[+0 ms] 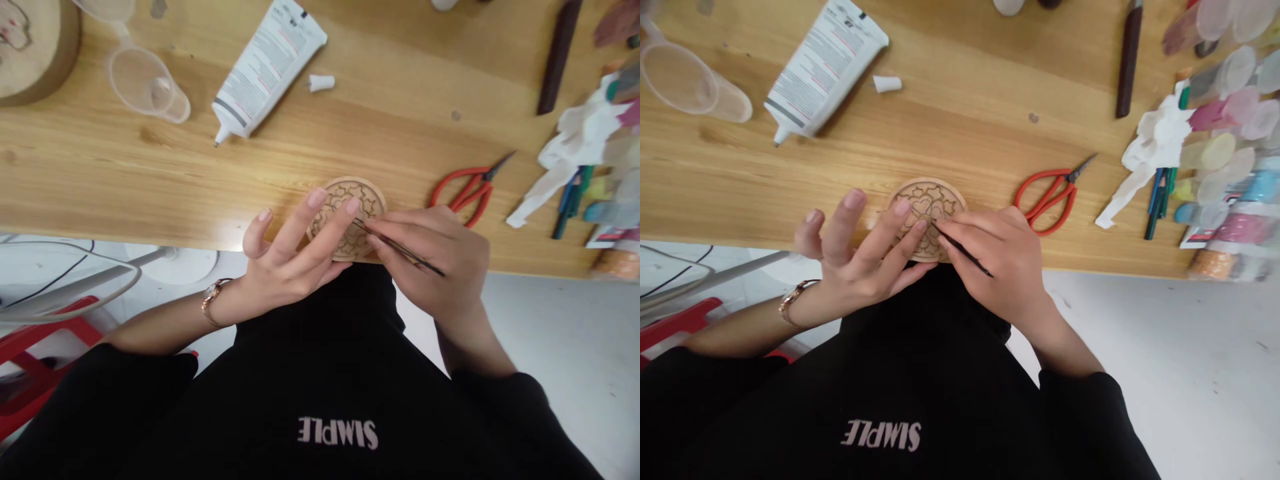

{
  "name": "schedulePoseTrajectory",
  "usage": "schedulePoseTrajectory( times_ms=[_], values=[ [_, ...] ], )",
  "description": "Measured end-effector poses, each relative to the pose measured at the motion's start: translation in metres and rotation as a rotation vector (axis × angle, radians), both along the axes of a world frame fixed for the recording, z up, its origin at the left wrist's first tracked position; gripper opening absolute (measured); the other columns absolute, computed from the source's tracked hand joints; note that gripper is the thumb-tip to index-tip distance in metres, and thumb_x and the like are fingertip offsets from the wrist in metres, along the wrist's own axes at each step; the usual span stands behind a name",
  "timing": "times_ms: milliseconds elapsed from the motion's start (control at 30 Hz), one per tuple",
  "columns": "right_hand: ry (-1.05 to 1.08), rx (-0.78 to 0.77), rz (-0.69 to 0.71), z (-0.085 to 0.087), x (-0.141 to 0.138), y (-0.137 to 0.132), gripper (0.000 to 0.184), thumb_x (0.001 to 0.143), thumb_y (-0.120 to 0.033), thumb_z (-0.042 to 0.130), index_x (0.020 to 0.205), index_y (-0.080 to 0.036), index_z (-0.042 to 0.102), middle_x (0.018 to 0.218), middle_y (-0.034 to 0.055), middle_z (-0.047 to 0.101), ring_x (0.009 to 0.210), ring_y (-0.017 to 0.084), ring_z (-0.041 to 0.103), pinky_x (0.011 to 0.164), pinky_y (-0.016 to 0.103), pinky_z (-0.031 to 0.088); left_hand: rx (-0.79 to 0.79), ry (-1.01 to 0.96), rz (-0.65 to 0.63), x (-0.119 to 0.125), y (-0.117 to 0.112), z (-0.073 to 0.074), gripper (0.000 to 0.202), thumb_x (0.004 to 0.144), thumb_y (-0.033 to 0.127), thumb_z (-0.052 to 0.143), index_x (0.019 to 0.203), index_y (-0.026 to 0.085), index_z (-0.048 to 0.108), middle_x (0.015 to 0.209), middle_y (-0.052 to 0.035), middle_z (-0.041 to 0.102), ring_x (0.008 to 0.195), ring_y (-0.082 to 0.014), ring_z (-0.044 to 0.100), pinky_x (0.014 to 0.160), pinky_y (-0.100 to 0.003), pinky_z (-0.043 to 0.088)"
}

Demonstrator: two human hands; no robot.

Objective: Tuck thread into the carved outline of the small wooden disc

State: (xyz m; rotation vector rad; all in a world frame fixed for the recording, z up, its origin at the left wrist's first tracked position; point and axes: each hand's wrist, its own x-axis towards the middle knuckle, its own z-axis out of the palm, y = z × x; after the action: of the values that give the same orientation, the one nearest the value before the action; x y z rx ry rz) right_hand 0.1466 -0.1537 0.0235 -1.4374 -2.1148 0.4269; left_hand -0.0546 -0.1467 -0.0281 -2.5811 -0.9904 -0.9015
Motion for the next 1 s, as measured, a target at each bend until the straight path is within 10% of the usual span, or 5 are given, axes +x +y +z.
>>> schedulePoseTrajectory(
  times_ms=[233, 733, 1000],
  values=[
    [0.032, -0.069, -0.031, -0.003, 0.001, 0.002, 0.014, 0.087, -0.019, 0.065, 0.093, -0.027, 0.075, 0.091, 0.0005, 0.079, 0.080, 0.017, 0.074, 0.068, 0.032, 0.055, -0.395, -0.059, -0.124, -0.001, 0.003, 0.014, 0.053, 0.092, 0.039, 0.064, 0.140, 0.027, 0.046, 0.116, 0.0032, 0.073, 0.109, -0.0216, 0.069, 0.097, -0.040, 0.050],
    [0.145, -0.080, -0.072, -0.009, 0.007, 0.003, 0.013, 0.086, -0.021, 0.067, 0.095, -0.027, 0.073, 0.091, 0.0002, 0.077, 0.083, 0.017, 0.073, 0.074, 0.032, 0.055, -0.172, 0.006, -0.122, -0.005, 0.004, 0.004, 0.038, 0.090, 0.042, 0.066, 0.120, 0.019, 0.064, 0.118, -0.0069, 0.072, 0.110, -0.0257, 0.068, 0.097, -0.042, 0.051],
    [-0.266, 0.150, -0.033, -0.013, 0.012, -0.009, 0.026, 0.090, -0.015, 0.056, 0.107, -0.030, 0.069, 0.088, 0.0031, 0.063, 0.080, 0.018, 0.059, 0.072, 0.035, 0.042, -0.323, 0.019, -0.140, -0.008, 0.005, 0.007, 0.041, 0.091, 0.042, 0.063, 0.129, 0.026, 0.058, 0.124, -0.0037, 0.069, 0.115, -0.0265, 0.066, 0.099, -0.047, 0.051]
  ],
)
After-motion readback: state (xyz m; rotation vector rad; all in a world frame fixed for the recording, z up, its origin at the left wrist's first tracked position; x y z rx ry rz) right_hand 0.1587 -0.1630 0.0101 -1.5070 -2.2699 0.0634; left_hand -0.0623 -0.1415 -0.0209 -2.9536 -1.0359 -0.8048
